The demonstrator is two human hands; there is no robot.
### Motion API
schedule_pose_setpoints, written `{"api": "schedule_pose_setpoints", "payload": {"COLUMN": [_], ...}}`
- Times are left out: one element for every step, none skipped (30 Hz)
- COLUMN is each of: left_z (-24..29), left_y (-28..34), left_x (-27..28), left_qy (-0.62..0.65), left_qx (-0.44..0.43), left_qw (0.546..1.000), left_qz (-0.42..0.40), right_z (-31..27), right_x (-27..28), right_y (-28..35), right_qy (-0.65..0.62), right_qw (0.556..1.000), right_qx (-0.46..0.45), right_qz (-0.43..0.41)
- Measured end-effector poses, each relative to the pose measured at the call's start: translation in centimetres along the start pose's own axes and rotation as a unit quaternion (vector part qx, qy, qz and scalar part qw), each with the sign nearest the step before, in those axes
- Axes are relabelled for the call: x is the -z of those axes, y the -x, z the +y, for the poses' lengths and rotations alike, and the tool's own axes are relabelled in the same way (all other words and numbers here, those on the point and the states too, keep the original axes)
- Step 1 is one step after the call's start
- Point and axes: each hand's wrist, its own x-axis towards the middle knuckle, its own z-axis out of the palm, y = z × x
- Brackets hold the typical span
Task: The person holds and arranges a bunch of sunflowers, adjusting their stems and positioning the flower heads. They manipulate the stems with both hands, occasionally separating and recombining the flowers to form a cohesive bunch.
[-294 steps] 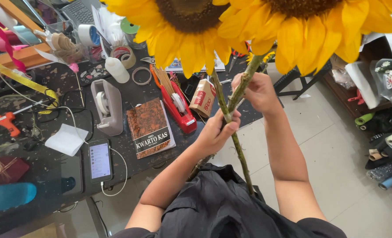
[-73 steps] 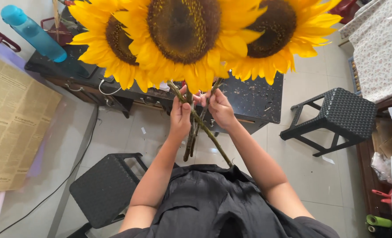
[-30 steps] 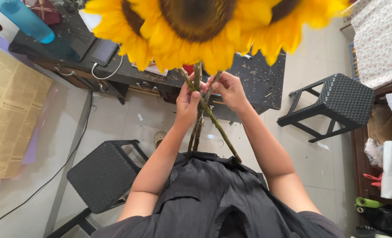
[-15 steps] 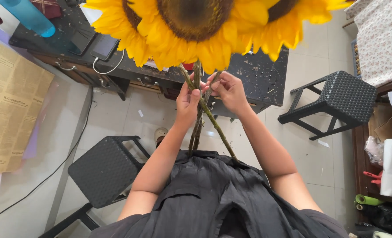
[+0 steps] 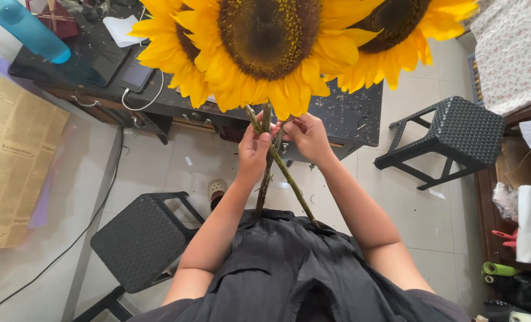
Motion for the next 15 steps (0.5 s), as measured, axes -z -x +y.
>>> {"api": "schedule_pose_setpoints", "payload": {"left_z": [-0.1, -0.3, -0.5, -0.6, -0.5, -0.4, -0.3, -0.2, -0.1, 0.0, -0.2, -0.4, -0.6, -0.6, -0.6], "left_y": [0.0, 0.0, -0.1, -0.1, -0.2, -0.2, -0.2, -0.4, -0.5, -0.6, -0.5, -0.4, -0.3, -0.3, -0.3], "left_x": [0.1, 0.2, 0.2, 0.3, 0.1, 0.0, -0.2, -0.3, -0.5, -0.6, -0.6, -0.6, -0.7, -0.8, -0.8], "left_qy": [-0.002, -0.001, -0.003, -0.005, -0.005, 0.000, 0.005, 0.004, 0.005, 0.005, 0.005, 0.003, 0.003, 0.003, 0.003], "left_qx": [-0.001, -0.001, 0.001, 0.003, 0.003, 0.004, 0.006, 0.006, 0.004, 0.002, 0.002, 0.003, 0.006, 0.007, 0.010], "left_qw": [1.000, 1.000, 1.000, 1.000, 1.000, 1.000, 1.000, 1.000, 0.999, 0.999, 0.999, 0.999, 0.999, 0.999, 0.999], "left_qz": [0.005, 0.004, 0.005, 0.007, 0.006, 0.017, 0.031, 0.031, 0.035, 0.039, 0.039, 0.043, 0.046, 0.045, 0.047], "right_z": [0.2, 0.2, 0.2, 0.1, 0.0, -0.2, -0.3, 0.2, 0.7, 1.2, 1.2, 1.2, 1.1, 1.1, 1.1], "right_x": [0.0, 0.0, 0.1, 0.1, 0.3, 0.4, 0.5, 0.7, 0.9, 1.1, 1.1, 1.0, 1.1, 1.1, 1.1], "right_y": [-0.1, 0.0, 0.1, 0.2, 0.3, 0.5, 0.7, 0.8, 1.0, 1.2, 1.3, 1.4, 1.6, 1.7, 1.7], "right_qy": [0.004, 0.005, 0.001, -0.002, -0.002, -0.006, -0.011, -0.011, -0.017, -0.022, -0.022, -0.023, -0.022, -0.022, -0.030], "right_qw": [1.000, 1.000, 1.000, 1.000, 1.000, 1.000, 1.000, 1.000, 1.000, 1.000, 1.000, 1.000, 1.000, 1.000, 0.999], "right_qx": [0.002, 0.002, 0.010, 0.018, 0.019, 0.018, 0.016, 0.015, 0.013, 0.010, 0.010, 0.011, 0.012, 0.011, 0.018], "right_qz": [-0.003, -0.002, 0.000, 0.002, 0.003, 0.001, -0.001, -0.001, -0.002, -0.003, -0.004, -0.005, -0.004, -0.003, -0.006]}}
